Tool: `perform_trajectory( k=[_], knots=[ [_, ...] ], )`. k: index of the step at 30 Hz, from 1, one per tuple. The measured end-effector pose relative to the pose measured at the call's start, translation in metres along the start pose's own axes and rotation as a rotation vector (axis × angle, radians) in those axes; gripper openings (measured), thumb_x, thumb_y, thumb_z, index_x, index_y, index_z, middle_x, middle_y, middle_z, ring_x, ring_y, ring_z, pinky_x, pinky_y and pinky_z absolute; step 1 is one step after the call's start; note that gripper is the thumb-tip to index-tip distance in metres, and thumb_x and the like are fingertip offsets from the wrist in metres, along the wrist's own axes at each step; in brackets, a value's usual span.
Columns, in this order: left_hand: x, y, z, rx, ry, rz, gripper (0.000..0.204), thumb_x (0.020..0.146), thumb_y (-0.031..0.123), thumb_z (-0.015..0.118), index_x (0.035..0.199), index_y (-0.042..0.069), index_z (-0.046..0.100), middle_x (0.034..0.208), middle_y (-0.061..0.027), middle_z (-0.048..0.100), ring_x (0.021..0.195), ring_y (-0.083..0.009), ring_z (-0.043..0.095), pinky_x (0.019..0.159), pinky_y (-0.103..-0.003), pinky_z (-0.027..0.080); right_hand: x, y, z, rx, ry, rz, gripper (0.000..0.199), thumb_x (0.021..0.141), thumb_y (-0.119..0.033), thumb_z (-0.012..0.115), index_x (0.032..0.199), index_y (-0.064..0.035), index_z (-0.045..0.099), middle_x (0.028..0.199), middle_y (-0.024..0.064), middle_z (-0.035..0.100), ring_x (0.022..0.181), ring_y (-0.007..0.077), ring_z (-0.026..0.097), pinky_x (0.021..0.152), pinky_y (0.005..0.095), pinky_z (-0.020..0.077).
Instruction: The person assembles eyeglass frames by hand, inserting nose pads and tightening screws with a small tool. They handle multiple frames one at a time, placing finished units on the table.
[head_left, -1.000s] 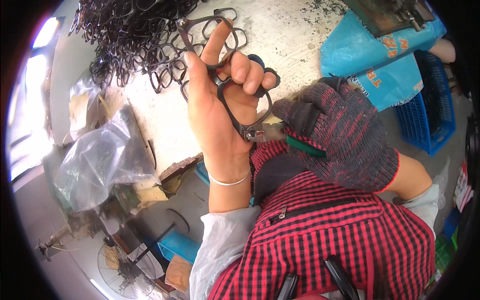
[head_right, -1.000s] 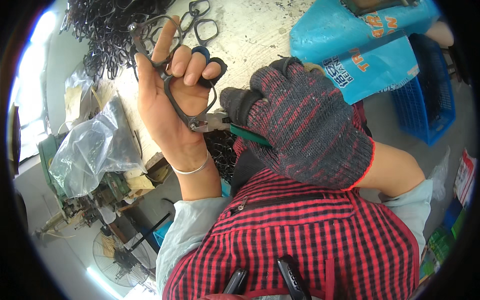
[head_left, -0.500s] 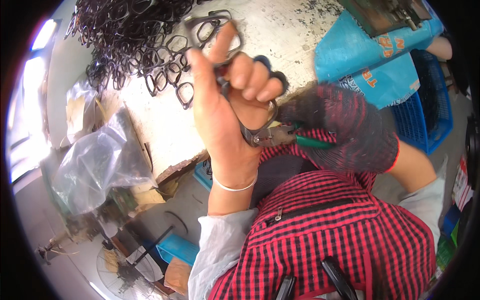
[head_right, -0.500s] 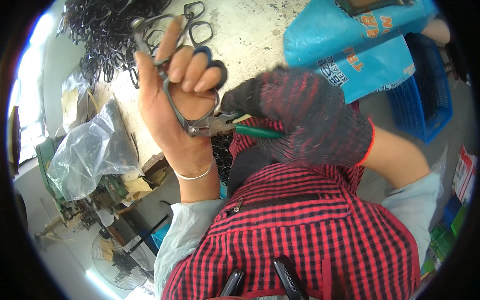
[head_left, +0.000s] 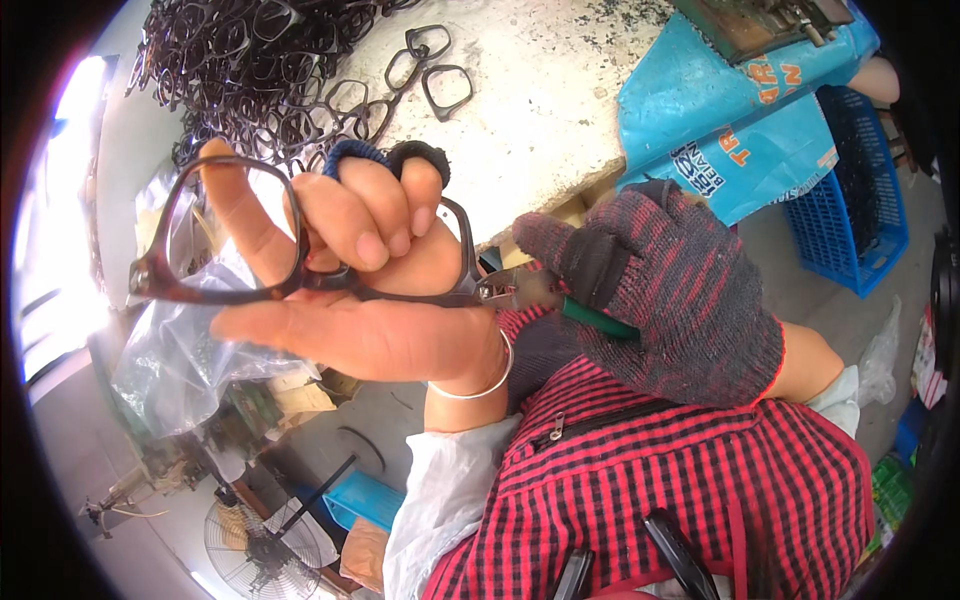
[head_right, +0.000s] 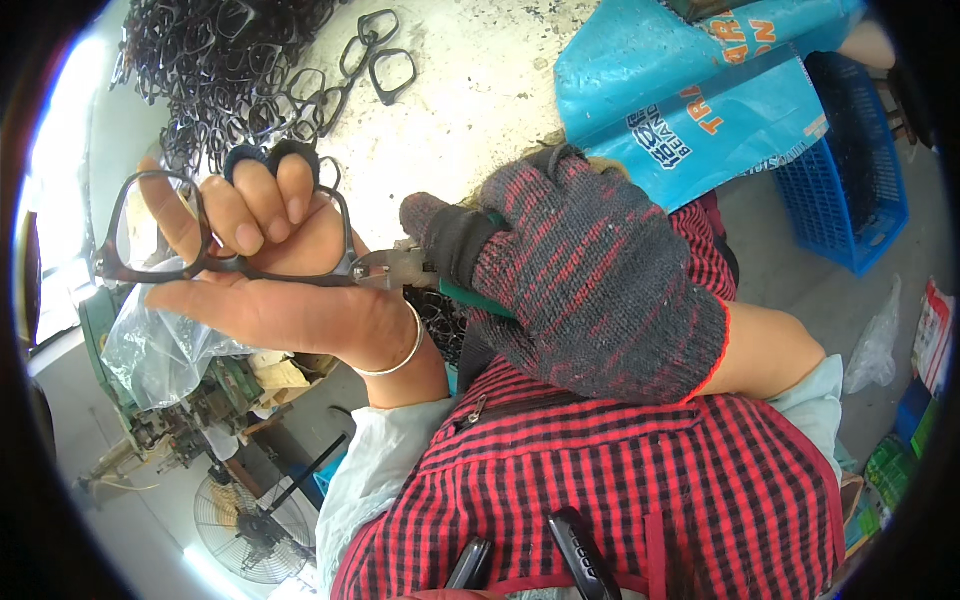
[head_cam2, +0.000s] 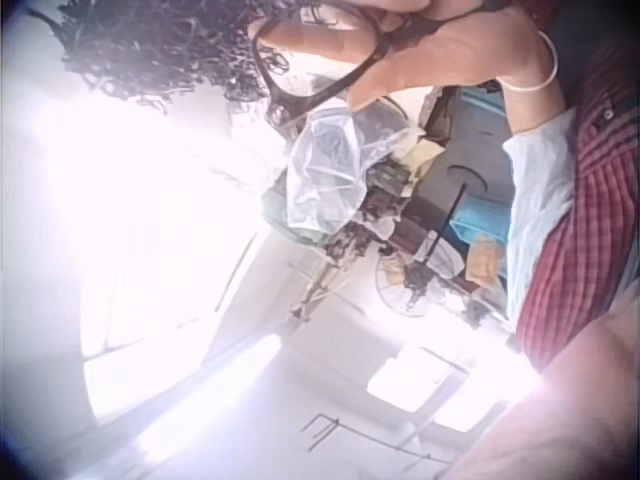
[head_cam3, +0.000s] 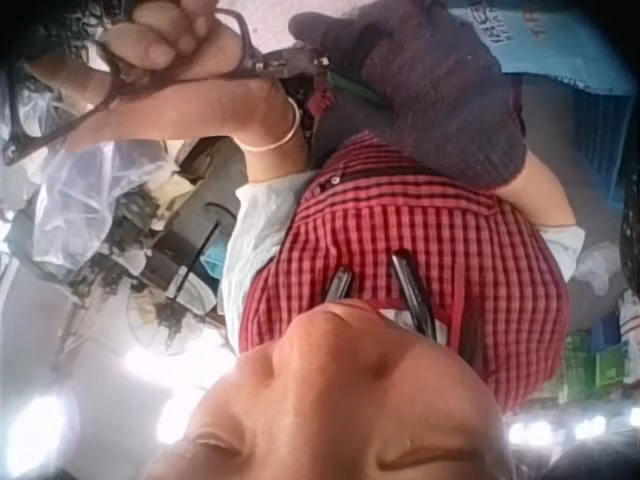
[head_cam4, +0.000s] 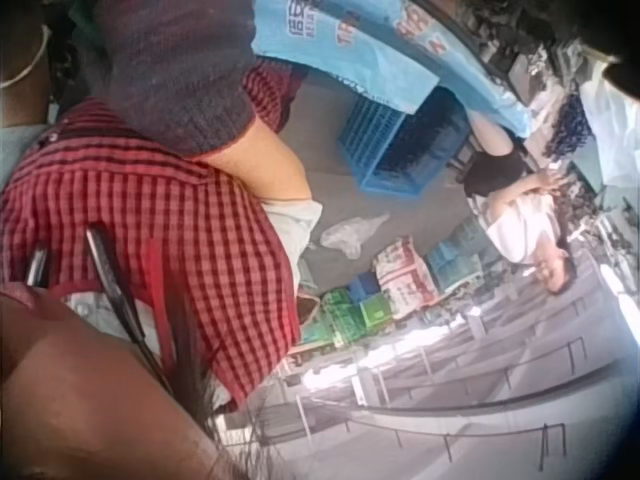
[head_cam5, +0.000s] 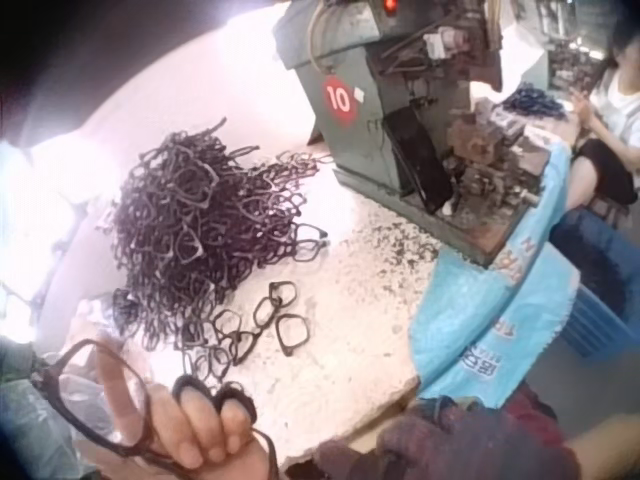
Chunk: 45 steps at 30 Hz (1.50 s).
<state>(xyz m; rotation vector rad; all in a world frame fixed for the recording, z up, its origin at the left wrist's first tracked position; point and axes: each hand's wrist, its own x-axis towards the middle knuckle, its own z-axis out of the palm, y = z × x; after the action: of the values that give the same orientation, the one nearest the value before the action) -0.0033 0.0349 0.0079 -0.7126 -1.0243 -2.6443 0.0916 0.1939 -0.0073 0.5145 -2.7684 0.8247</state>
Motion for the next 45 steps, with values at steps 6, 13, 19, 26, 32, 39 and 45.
perform_trajectory(
  k=[6,13,19,26,32,39,45],
  knots=[
    [-0.002,0.005,0.005,0.118,-0.043,0.113,0.073,0.099,0.064,0.031,0.138,0.007,0.053,0.066,0.0026,0.036,0.059,-0.0104,0.028,0.055,-0.028,0.028,0.001,0.002,-0.001,0.139,-0.065,0.024,0.057,0.078,-0.03,0.071,0.132,-0.0176,0.06,0.099,0.0099,0.06,0.088,0.0302,0.06,0.074,0.044,0.0493],
    [-0.001,0.005,0.006,0.116,0.065,0.106,0.07,0.101,0.06,0.03,0.134,0.005,0.056,0.064,0.0015,0.036,0.058,-0.0108,0.03,0.054,-0.028,0.028,0.008,0.004,0.01,0.329,-0.036,-0.008,0.055,0.08,-0.029,0.069,0.132,-0.0184,0.059,0.097,0.0095,0.06,0.086,0.0298,0.06,0.073,0.0437,0.0489],
    [-0.001,0.004,0.005,0.117,0.084,0.119,0.072,0.099,0.065,0.028,0.138,0.009,0.05,0.064,0.0025,0.034,0.058,-0.0103,0.03,0.055,-0.028,0.027,0.008,0.003,-0.005,0.127,0.045,-0.054,0.054,0.08,-0.027,0.069,0.131,-0.0176,0.059,0.093,0.0113,0.064,0.086,0.0307,0.063,0.071,0.0421,0.0498],
    [-0.005,0.007,-0.03,1.275,-0.071,0.069,0.079,0.094,0.039,0.061,0.153,0.003,0.023,0.123,-0.0179,0.053,0.117,-0.0284,0.051,0.099,-0.046,0.041,0.01,0.038,-0.025,0.942,-0.359,0.299,0.05,0.078,-0.019,0.079,0.123,-0.0031,0.064,0.091,0.0094,0.069,0.079,0.021,0.066,0.069,0.0305,0.051],
    [-0.007,0.025,-0.037,1.399,-1.076,0.636,0.041,0.085,0.015,0.074,0.121,0.029,0.057,0.113,-0.0084,0.064,0.105,-0.0312,0.062,0.105,-0.055,0.039,0.004,0.073,-0.053,1.304,-0.864,0.392,0.045,0.084,-0.015,0.073,0.125,-0.0015,0.061,0.088,0.0074,0.068,0.079,0.0123,0.064,0.068,0.0273,0.0512],
    [-0.008,-0.019,-0.033,0.431,-0.114,-0.488,0.067,0.101,0.051,0.042,0.145,0.0,0.038,0.085,-0.004,0.049,0.071,-0.0184,0.043,0.063,-0.037,0.042,-0.016,0.05,-0.013,1.517,-0.331,0.393,0.067,0.076,-0.011,0.079,0.134,0.006,0.05,0.104,0.0095,0.065,0.09,0.0176,0.061,0.078,0.032,0.0489],
    [-0.011,-0.016,-0.024,-0.147,0.061,-0.635,0.069,0.104,0.044,0.039,0.144,-0.011,0.031,0.098,-0.0078,0.046,0.085,-0.0185,0.039,0.076,-0.036,0.037,-0.017,0.028,-0.004,0.223,-0.081,0.12,0.053,0.081,-0.034,0.072,0.129,-0.0164,0.061,0.104,0.0115,0.061,0.093,0.0307,0.061,0.084,0.0444,0.0487]
  ],
)
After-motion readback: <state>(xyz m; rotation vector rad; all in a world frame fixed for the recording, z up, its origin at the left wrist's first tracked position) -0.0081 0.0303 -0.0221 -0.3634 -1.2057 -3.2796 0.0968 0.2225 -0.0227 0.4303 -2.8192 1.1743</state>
